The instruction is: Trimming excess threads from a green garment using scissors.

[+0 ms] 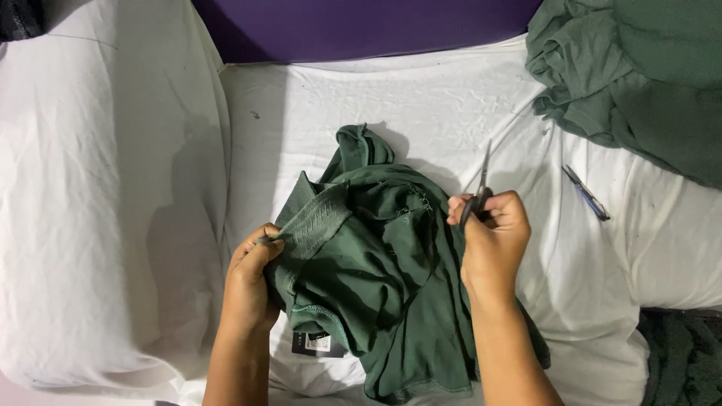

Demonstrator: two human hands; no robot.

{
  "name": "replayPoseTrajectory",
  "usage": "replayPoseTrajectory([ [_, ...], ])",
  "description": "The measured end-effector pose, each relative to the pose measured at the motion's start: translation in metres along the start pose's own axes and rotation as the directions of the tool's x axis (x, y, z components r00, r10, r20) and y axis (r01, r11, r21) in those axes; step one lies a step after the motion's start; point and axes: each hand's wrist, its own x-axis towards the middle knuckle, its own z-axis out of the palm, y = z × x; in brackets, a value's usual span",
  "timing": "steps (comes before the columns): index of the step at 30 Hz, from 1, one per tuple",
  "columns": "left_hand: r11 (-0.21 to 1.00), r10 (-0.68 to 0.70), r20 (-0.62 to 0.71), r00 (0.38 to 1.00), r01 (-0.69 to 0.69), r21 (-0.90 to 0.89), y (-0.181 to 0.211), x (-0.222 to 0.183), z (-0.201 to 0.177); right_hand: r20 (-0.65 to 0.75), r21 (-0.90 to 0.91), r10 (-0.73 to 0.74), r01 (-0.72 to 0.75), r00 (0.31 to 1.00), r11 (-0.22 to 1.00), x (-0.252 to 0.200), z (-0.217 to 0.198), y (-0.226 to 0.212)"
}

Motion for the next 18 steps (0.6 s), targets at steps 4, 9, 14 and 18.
replayPoseTrajectory([
  [4,1.0,0.013,-0.001,1.0,-0.013,0.016,-0.002,-0.002,0.002,0.013,-0.083,-0.038,0.039,0.999,0.996,0.006,0.004,-0.005],
  [9,0.986,-0.165,-0.032,0.986,0.165,0.0,0.018,-0.011,0.016,0.177,-0.721,0.266,-0.059,0.948,0.69,0.007,0.024,-0.021],
  [14,0.988,-0.153,-0.033,0.988,0.153,-0.007,0.017,-0.01,0.014,0.111,-0.527,0.046,0.019,0.993,0.849,0.011,0.022,-0.018],
  [18,0.988,-0.154,-0.037,0.987,0.153,-0.018,0.016,-0.011,0.014,0.099,-0.386,0.005,0.034,0.995,0.922,0.018,0.023,-0.024],
])
